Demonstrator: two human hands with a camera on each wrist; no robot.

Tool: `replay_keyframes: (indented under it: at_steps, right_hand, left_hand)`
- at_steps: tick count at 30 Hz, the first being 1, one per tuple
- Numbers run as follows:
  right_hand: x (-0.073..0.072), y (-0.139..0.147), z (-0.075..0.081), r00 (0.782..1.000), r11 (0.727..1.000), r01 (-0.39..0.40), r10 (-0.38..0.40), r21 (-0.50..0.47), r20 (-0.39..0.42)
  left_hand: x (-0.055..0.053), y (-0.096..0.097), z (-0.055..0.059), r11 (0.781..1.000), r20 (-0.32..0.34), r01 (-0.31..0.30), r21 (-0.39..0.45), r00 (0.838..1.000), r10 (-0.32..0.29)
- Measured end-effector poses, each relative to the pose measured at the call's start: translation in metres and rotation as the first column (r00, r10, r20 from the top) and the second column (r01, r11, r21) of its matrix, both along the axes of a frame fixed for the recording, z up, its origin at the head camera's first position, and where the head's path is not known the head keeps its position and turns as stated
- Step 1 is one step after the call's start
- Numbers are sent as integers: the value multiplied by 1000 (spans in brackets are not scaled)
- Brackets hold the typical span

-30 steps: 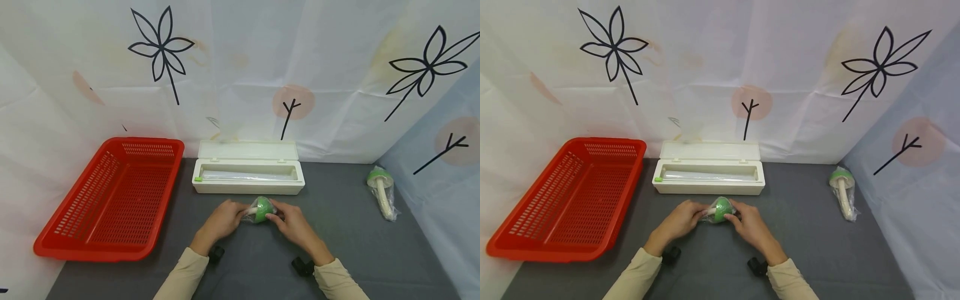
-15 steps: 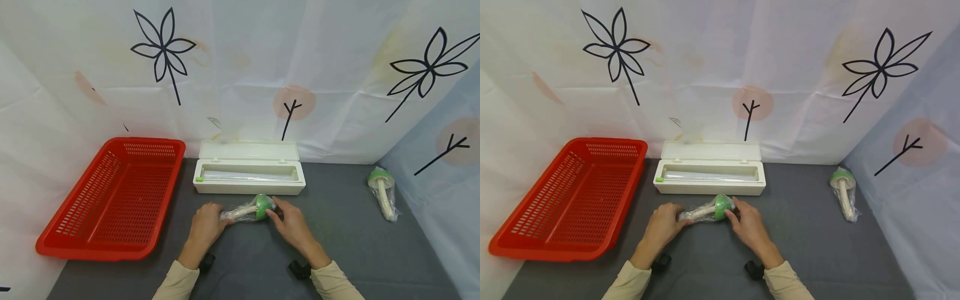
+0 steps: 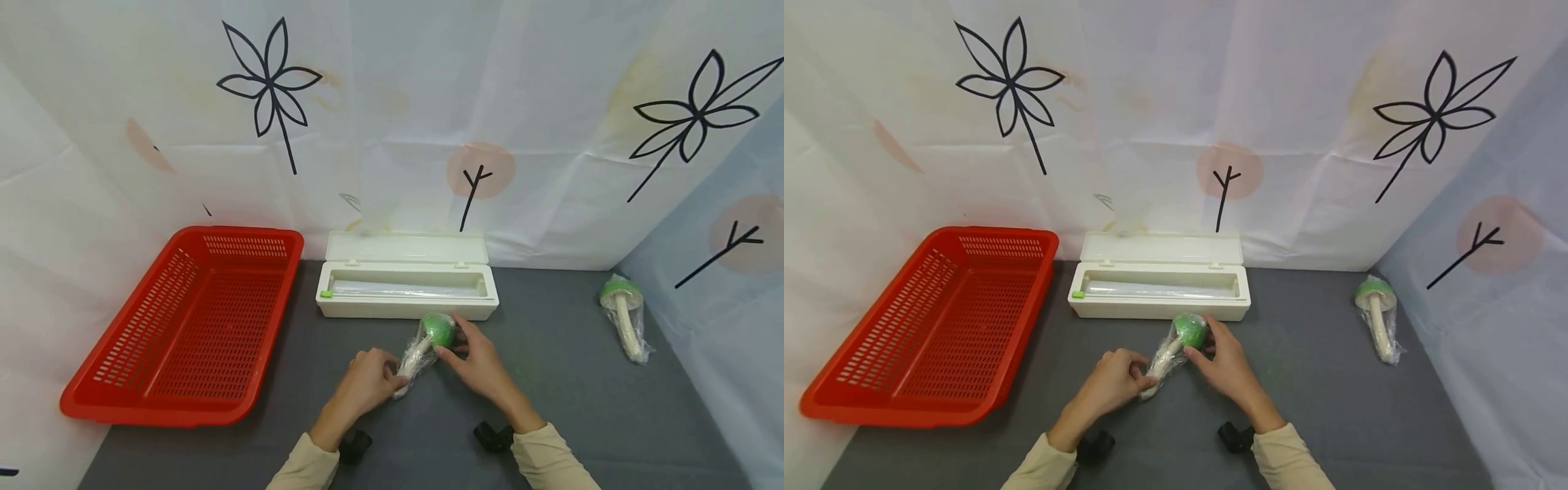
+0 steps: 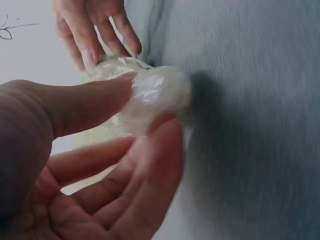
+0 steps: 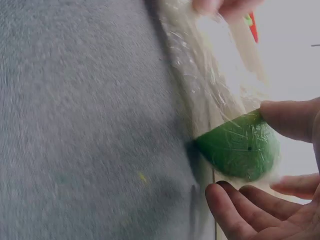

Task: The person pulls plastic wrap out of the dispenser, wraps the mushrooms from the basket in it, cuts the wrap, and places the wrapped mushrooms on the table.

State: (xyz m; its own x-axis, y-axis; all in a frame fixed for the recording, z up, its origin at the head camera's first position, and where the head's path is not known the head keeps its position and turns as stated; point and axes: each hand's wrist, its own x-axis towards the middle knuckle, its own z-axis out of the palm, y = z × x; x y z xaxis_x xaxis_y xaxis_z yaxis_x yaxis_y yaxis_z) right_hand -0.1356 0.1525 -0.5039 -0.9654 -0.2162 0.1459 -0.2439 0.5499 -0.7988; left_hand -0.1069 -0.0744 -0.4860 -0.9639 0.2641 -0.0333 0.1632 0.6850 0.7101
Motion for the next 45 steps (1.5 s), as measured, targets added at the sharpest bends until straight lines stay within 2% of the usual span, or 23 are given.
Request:
replay_keyframes:
  at_steps: [2,5,9,12,14,18,21,23,25,27,29,30,32,35,39,45]
  right_hand:
    - [1,4,2,1000,1000,-2,2,-22,28]
    - [6,9,5,999,1000,20,-19,-24,31]
    - [17,14,9,991,992,129,-129,6,47]
    - [27,16,12,974,979,197,-202,57,98]
    - [32,16,14,966,973,212,-223,94,131]
    - [38,17,16,956,966,224,-243,130,162]
    - [42,16,16,954,965,227,-248,135,170]
    - [45,16,16,952,965,225,-247,136,179]
    - [46,15,15,951,964,226,-250,142,184]
    - [48,13,15,947,961,234,-259,148,188]
    - [50,11,14,941,955,248,-277,162,193]
    - [52,10,14,937,951,255,-287,173,197]
    - [54,8,15,931,945,264,-302,194,203]
    - [57,5,15,929,930,274,-322,247,182]
    - [62,1,14,929,901,298,-350,317,123]
    - [72,-4,10,926,875,331,-373,354,56]
  left_hand:
    - [3,5,-1,998,50,30,49,998,-33]
    - [7,14,-4,985,117,39,169,991,-60]
    - [13,29,-10,941,219,-3,339,973,-75]
    - [18,40,-13,927,250,-24,375,965,-76]
    - [20,44,-15,930,246,-19,368,966,-77]
    - [21,48,-16,950,208,6,313,975,-75]
    - [20,43,-14,966,167,15,258,984,-60]
    - [19,35,-13,981,100,13,191,994,-33]
    - [18,25,-12,996,-13,-5,88,1000,7]
    - [17,12,-14,997,-155,-51,-61,987,41]
    - [17,-2,-18,971,-263,-123,-206,963,66]
    - [17,-9,-21,953,-291,-152,-261,954,72]
    - [17,-21,-25,922,-287,-180,-344,955,79]
    - [17,-34,-31,900,-194,-165,-404,977,92]
    - [18,-41,-34,896,-96,-126,-425,991,94]
    - [15,-45,-31,896,-80,-84,-436,995,54]
